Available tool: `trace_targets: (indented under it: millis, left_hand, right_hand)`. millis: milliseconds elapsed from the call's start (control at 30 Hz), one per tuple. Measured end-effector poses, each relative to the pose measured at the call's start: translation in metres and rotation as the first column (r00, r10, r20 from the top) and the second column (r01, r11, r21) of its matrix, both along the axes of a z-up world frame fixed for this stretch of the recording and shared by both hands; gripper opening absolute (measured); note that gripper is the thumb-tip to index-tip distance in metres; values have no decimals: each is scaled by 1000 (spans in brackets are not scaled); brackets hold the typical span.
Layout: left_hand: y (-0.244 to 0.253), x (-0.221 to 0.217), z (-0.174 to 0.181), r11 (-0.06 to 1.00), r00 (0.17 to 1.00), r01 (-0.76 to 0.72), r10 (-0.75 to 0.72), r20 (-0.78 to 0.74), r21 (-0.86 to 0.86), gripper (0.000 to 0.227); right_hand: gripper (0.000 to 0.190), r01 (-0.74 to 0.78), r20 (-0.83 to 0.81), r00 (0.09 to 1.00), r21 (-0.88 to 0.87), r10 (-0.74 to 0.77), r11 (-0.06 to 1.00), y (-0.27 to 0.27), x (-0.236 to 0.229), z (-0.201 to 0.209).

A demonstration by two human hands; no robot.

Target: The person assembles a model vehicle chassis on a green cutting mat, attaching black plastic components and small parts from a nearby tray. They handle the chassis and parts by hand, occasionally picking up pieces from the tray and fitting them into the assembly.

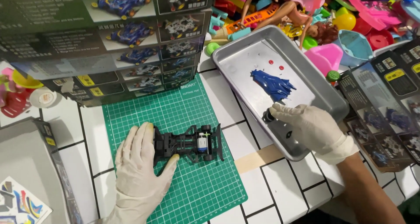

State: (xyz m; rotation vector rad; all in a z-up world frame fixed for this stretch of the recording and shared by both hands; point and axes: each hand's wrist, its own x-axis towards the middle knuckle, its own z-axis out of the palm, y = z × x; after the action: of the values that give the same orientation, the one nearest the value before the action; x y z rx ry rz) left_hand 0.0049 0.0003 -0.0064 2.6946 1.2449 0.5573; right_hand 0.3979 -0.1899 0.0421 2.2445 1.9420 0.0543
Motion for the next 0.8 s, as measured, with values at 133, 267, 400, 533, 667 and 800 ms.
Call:
trace_targets:
  millis: [133,267,400,533,667,800]
  left_hand:
    - [-1,-2,3,1000,1000,25,-25,14,-4,91]
    - [3,-4,-8,1000,1000,14,-14,12,4,92]
    - [3,-5,-7,1000,999,20,-19,37,-16,92]
    - [4,-6,-11,999,1000,13,-14,-19,-34,93]
    - [5,-6,-15,1000,998,11,-12,-55,-18,94]
    - [3,-6,-16,1000,1000,13,-13,-21,-11,94]
  right_hand:
    - [81,150,46,988,-136,-145,979,5,-14,8]
    - [72,68,194,981,-174,-33,982,11,-5,9]
    - [31,95,-415,909,139,-29,986,20,-2,29]
    - [28,249,-413,885,30,-215,968,24,-3,43]
    - [25,272,-403,881,2,-248,962,30,-4,58]
    - [28,219,-459,855,-102,-241,971,30,5,33]
